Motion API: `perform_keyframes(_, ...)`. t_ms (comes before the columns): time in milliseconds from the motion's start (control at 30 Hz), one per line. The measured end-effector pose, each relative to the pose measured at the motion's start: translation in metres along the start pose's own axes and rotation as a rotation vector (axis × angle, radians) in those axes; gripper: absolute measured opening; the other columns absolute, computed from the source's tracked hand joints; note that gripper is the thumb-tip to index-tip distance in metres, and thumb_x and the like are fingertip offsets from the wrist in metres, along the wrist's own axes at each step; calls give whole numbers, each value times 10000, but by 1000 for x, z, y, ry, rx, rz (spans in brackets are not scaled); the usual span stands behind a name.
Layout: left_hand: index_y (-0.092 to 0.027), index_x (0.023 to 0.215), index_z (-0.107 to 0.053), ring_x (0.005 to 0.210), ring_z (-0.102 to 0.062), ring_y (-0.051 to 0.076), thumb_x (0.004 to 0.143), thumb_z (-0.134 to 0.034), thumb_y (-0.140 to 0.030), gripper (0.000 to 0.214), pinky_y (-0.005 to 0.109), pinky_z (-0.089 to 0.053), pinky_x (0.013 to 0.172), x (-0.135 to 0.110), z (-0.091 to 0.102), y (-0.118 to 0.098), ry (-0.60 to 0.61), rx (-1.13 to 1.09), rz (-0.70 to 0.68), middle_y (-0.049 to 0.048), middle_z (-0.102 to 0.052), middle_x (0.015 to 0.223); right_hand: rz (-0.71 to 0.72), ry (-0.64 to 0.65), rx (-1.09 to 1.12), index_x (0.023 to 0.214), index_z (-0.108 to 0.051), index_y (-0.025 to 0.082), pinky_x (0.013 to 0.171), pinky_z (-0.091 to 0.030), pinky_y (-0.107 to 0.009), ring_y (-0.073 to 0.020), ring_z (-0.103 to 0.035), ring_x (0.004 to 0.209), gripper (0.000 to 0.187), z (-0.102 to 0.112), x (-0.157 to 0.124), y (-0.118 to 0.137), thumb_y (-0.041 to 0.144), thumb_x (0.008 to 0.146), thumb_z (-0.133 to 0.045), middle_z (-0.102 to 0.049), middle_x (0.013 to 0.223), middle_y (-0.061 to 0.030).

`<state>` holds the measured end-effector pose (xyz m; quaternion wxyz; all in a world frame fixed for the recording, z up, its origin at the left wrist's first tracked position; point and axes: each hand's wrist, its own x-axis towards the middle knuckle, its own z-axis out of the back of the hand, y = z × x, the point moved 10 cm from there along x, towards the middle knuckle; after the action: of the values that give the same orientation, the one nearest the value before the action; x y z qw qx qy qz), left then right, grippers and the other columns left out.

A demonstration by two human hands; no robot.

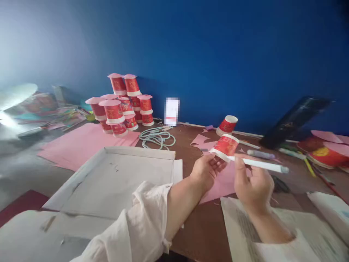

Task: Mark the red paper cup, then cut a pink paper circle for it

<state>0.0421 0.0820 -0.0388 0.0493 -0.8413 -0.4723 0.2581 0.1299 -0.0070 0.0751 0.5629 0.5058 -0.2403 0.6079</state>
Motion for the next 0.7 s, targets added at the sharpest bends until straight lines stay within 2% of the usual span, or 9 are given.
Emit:
perform_keyframes(433,-89,797,-678,677,-646,155,867,-556,-102,141,309,-541,819,-4,-2,0,18,31,-10,87,-674,712,7,13,-43,979,-715,120,802,-560,-382,-277,-733,875,249,-4,-1,0,303,973,-547,-765,914,-144)
perform_keyframes(700,-97,792,-673,679,-651,156,862,-555,-99,137,300,-545,788,-1,0,0,7,29,-13,85,-672,707,2,24,-15,985,-712,114,822,-559,-394,-280,-730,900,248,-6,0,-1,300,973,-548,-765,936,-155)
